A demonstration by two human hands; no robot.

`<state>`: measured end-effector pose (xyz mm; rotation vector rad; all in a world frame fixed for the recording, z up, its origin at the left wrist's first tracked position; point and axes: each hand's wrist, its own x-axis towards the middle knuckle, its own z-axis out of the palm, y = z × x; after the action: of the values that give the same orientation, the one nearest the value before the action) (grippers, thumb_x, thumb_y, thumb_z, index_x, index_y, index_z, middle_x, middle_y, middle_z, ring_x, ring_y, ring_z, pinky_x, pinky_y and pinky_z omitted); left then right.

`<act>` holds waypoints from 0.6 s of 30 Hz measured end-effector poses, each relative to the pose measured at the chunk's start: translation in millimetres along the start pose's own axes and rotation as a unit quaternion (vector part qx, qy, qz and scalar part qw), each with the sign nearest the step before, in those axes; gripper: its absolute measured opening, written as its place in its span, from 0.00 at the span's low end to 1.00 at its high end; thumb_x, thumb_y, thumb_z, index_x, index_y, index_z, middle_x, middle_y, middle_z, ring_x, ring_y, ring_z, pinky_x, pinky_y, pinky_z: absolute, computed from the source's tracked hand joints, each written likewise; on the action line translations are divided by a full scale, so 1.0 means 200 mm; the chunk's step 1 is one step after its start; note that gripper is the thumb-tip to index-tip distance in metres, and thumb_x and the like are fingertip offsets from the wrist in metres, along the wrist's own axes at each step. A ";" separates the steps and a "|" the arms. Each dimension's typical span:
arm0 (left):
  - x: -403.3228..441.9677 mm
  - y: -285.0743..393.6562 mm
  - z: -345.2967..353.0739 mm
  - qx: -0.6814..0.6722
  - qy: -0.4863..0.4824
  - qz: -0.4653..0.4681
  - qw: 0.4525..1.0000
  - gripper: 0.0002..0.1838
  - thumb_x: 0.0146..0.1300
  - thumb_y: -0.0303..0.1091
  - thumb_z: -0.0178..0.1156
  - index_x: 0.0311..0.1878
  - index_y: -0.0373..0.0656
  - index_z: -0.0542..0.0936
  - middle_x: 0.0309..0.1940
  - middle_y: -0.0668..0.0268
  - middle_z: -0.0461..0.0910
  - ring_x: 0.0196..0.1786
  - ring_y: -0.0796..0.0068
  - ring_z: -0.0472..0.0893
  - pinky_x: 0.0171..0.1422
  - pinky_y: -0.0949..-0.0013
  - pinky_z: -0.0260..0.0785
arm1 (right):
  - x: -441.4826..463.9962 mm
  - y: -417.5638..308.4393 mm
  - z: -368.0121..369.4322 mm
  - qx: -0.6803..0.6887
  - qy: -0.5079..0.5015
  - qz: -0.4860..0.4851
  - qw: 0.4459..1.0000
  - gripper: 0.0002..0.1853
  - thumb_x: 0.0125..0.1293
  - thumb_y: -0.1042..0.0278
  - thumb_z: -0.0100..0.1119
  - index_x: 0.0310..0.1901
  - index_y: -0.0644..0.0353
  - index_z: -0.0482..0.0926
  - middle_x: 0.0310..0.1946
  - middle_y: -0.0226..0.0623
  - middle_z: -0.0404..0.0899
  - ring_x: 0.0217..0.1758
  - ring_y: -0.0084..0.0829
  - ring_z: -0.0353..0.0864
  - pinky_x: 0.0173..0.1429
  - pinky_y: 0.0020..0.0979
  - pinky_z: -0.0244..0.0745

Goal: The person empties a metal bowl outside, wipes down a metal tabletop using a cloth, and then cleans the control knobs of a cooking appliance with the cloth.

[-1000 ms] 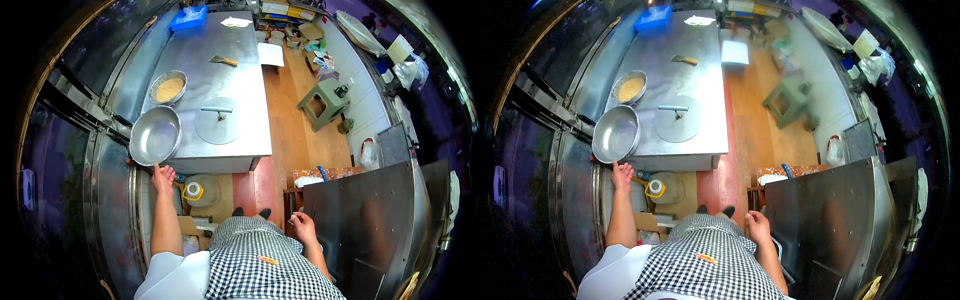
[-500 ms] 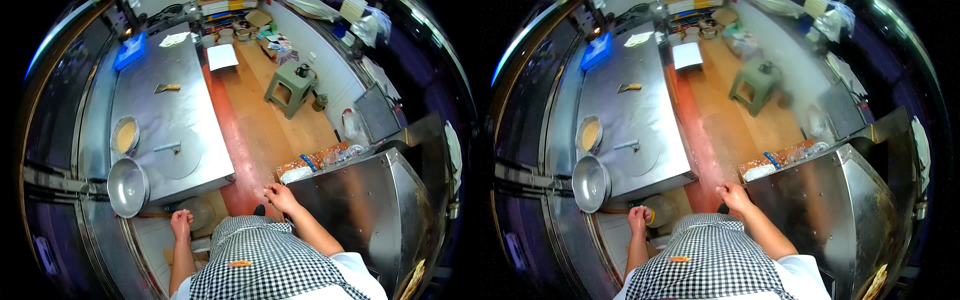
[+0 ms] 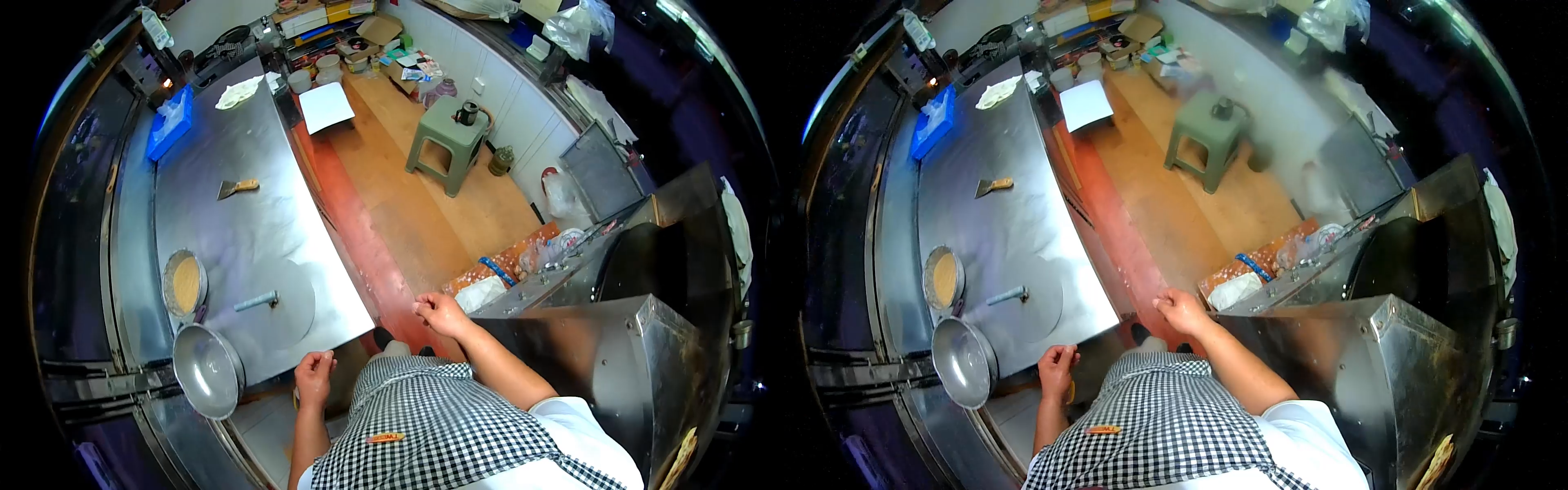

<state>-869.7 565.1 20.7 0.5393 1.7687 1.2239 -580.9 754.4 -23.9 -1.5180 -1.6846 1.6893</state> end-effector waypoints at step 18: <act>0.54 0.40 -0.19 -0.068 0.051 0.043 0.995 0.08 0.71 0.29 0.62 0.43 0.32 0.82 0.37 0.62 0.85 0.39 0.79 0.82 0.48 0.74 0.76 | 0.86 -0.43 0.10 -0.010 -0.056 0.095 0.994 0.15 0.73 0.56 0.60 0.45 0.62 0.81 0.33 0.33 0.83 0.28 0.24 0.80 0.32 0.28 0.76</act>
<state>-967.7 660.4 51.4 0.4851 1.7460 1.4442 -700.6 904.7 -30.5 -1.6677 -1.6602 1.8929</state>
